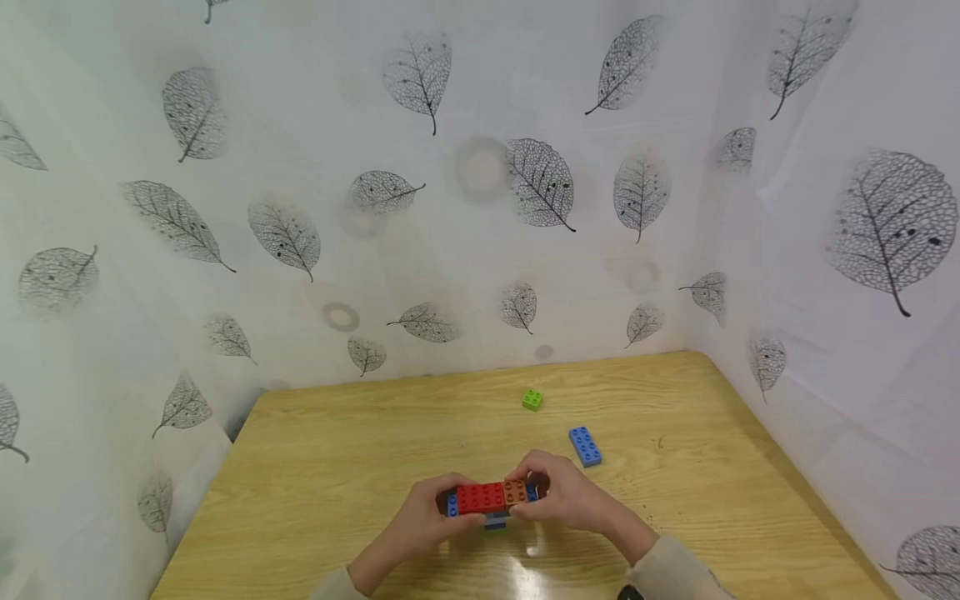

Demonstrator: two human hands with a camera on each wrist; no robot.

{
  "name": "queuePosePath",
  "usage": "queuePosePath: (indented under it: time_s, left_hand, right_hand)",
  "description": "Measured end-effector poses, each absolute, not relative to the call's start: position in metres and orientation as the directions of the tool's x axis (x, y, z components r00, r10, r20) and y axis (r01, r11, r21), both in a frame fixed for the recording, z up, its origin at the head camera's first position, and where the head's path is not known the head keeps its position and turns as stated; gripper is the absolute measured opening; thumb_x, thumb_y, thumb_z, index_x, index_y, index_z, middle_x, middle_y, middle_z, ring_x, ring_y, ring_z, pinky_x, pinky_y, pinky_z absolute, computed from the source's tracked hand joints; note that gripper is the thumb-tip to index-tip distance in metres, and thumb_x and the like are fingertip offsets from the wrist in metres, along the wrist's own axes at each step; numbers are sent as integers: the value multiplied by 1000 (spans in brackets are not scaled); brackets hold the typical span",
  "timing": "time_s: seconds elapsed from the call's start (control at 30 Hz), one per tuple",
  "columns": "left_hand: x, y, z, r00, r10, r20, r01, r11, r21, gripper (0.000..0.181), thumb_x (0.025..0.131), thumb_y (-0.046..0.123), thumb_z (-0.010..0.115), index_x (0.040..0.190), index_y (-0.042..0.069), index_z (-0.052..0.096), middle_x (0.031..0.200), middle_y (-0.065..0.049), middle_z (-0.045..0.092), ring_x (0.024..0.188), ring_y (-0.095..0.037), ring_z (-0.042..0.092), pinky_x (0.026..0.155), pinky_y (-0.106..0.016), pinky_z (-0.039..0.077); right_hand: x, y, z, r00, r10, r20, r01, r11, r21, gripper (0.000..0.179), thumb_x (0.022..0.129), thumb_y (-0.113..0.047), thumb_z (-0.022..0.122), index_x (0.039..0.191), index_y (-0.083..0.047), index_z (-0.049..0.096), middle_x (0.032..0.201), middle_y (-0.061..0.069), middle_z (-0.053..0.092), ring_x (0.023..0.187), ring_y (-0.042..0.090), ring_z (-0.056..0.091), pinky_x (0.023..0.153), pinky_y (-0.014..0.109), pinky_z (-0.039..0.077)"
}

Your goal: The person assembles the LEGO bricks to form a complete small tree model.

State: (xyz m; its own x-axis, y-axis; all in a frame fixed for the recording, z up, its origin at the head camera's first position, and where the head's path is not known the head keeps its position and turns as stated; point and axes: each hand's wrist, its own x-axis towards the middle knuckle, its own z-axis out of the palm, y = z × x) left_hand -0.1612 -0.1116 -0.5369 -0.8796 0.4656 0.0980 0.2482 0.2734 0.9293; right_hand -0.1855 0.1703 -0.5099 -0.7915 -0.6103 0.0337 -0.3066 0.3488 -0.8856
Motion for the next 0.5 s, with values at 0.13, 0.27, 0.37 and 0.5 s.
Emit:
queuePosePath:
  time_s: [0.13,0.27,0.37,0.5]
  left_hand:
    - [-161,-112,-537,-882,462,97,243,268,932,32,90,28,86,118,16,75,106,-2,76,83,-3,64,71,-21,54]
    - [-161,-111,-537,-880,464,98,248,273,930,33,89,28,86,118,16,75,105,-2,76,82,-2,64,71,-21,54]
    - [-161,-112,-536,-879,467,99,250,274,929,33,90,29,86,118,16,74,105,-2,76,82,-2,64,70,-21,54]
    - [-162,-113,-537,-878,469,92,250,286,925,34,90,30,85,119,17,74,106,-1,76,83,-2,64,71,-21,54]
  right_hand:
    - [-184,169,-509,-790,-611,40,-325,364,-873,32,92,-27,83,120,-20,70,113,4,67,91,9,62,73,26,54]
    - [-184,168,-508,-793,-608,39,-328,372,-868,31,92,-27,83,119,-21,69,113,3,67,91,9,62,71,26,54]
    - [-183,168,-508,-798,-602,34,-322,378,-868,32,92,-28,83,120,-21,69,112,2,67,92,9,62,71,26,54]
    - [-182,170,-507,-795,-605,39,-344,398,-851,38,93,-32,82,126,-19,69,115,1,69,96,9,63,76,28,55]
